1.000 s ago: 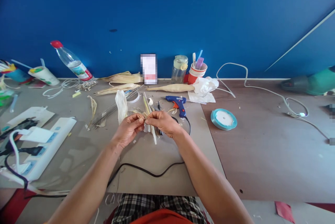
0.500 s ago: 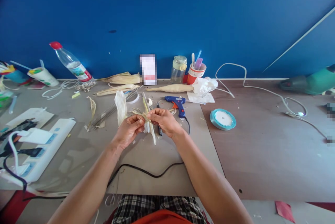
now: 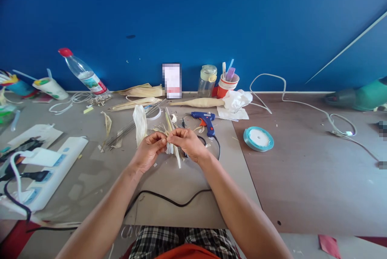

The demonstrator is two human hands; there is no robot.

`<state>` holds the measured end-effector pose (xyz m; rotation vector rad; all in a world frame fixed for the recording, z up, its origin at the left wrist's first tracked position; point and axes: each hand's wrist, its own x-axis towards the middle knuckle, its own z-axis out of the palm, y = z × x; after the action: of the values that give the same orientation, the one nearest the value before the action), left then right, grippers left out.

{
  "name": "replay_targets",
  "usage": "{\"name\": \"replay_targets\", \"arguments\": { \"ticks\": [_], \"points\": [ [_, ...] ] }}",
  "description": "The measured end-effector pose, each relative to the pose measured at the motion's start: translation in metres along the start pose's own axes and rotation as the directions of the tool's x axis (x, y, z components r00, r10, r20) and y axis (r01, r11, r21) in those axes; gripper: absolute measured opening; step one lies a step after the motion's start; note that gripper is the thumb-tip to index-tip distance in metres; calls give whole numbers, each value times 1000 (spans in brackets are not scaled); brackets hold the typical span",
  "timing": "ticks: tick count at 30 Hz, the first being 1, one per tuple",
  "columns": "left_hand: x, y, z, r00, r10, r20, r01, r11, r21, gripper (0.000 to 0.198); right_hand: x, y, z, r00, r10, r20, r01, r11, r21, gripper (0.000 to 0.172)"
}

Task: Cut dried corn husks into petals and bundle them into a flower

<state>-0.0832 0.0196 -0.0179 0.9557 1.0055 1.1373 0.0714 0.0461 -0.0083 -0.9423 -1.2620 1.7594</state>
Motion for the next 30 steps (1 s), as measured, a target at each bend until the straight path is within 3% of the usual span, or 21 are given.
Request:
{"name": "replay_targets", "arguments": {
  "ticks": [5, 7, 12, 19, 24, 30],
  "points": [
    [1, -3, -1, 998, 61, 10, -62, 973, 223, 21, 1, 1, 1, 996, -62, -63, 57, 996, -73, 27],
    [1, -6, -2, 995, 98, 3, -92, 927, 362, 17, 1, 3, 2, 991, -97, -94, 76, 976, -203, 23],
    [2, -12, -3, 979, 200, -30, -148, 811, 567, 9, -2, 5, 6, 947, -303, -106, 167, 747, -643, 11],
    [3, -11, -4, 987, 151, -51, -111, 882, 458, 13, -5, 5, 8, 940, -340, -24, 209, 631, -747, 8],
    [3, -6, -4, 996, 80, -40, -59, 923, 380, 18, -5, 2, 6, 944, -330, -3, 226, 655, -721, 9],
    [5, -8, -8, 988, 141, -67, -99, 895, 434, 14, -4, 1, 5, 958, -286, -21, 196, 707, -680, 12]
  ]
}}
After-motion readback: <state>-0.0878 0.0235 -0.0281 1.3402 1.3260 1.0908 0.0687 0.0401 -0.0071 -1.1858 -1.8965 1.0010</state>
